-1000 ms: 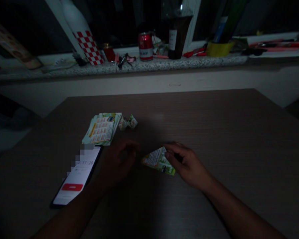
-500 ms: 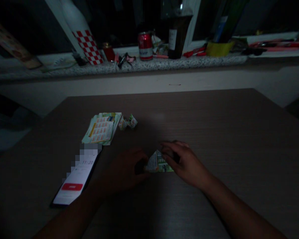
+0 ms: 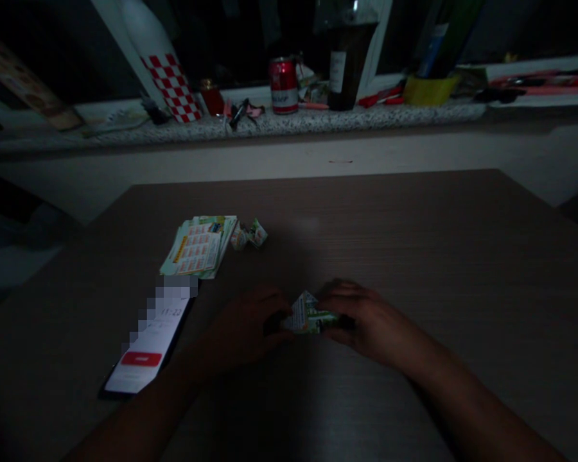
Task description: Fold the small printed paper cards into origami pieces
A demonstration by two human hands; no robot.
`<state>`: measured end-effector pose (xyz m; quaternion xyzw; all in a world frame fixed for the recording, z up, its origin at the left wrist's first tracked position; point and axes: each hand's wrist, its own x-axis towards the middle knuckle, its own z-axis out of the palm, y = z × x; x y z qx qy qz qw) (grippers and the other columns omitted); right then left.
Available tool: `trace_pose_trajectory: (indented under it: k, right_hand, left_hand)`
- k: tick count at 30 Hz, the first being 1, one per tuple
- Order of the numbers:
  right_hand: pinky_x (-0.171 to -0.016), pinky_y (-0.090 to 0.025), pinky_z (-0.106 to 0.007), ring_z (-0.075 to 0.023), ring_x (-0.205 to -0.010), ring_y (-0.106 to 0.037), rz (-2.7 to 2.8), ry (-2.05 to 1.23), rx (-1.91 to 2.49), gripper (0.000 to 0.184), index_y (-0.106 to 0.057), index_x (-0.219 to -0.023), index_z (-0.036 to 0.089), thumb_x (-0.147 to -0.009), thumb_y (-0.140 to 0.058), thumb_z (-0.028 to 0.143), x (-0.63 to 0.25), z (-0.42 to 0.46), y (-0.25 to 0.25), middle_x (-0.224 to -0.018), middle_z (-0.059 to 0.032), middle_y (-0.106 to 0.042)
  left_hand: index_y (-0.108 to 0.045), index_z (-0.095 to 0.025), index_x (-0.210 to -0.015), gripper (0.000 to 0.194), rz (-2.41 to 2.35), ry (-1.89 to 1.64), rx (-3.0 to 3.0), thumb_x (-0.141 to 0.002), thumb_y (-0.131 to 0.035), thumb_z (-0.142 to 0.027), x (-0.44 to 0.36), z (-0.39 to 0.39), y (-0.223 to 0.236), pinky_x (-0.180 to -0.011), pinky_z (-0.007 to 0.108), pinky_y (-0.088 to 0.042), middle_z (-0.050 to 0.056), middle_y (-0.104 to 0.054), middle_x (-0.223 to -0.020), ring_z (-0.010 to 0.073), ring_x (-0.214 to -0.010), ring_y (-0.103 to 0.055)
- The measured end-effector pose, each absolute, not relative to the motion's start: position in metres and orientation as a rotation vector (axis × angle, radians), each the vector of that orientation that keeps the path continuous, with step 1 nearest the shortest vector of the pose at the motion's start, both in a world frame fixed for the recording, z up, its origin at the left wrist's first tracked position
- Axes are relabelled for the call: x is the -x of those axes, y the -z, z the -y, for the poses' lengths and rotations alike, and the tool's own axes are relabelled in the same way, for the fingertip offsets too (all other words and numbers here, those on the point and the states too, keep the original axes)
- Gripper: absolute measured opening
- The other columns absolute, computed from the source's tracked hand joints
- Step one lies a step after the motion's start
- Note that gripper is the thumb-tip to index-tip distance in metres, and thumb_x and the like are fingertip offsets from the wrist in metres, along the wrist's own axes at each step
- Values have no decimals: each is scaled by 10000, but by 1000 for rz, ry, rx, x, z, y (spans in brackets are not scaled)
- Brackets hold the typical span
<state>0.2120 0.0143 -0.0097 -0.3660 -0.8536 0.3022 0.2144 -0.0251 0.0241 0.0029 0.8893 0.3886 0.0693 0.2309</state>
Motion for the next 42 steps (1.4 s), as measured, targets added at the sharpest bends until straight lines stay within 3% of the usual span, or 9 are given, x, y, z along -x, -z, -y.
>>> trace_pose_trajectory:
  k: [19, 25, 31, 37, 42]
  right_hand:
    - [-837, -504, -355, -208, -939, -621, 2482, -618, 1101, 262, -642, -1043, 202, -812, -573, 98, -204, -3, 3, -963, -71, -672]
    - [-787, -514, -358, -205, -856, -630, 2505, -526, 1087, 237, -649, -1034, 192, -849, -527, 110, -200, -4, 6, -910, -67, -684]
    - [-795, -509, -359, -214, -877, -634, 2481, -506, 1121, 226, -652, -1023, 210, -868, -510, 128, -201, -6, 10, -924, -66, -690]
    - [-797, -512, -349, -200, -885, -630, 2453, -545, 1165, 265, -634, -1088, 238, -868, -530, 133, -200, -6, 12, -979, -55, -675]
    - [-841, -507, -356, -200, -918, -632, 2413, -538, 1153, 231, -640, -1089, 237, -882, -554, 178, -197, -8, 15, -998, -54, -685]
  left_hand:
    - [-607, -174, -951, 143, -965, -154, -2748, -902, -480, -214, 20, -18, -6, -734, 316, -428, 36, -613, -954, 177, -830, -543]
    - [-598, -168, -951, 141, -1009, -161, -2746, -898, -471, -202, 19, -17, -7, -716, 320, -431, 42, -616, -927, 184, -819, -548]
    - [-601, -169, -958, 174, -1071, -159, -2651, -894, -502, -296, 18, -18, -4, -735, 322, -437, 54, -622, -945, 204, -869, -556]
    - [-593, -159, -1017, 197, -1137, -230, -2493, -921, -456, -262, 15, -20, 1, -760, 310, -443, 63, -627, -973, 199, -894, -555]
    - [-607, -155, -945, 174, -1147, -258, -2471, -914, -461, -245, 14, -22, 6, -754, 308, -442, 59, -617, -917, 196, -860, -549]
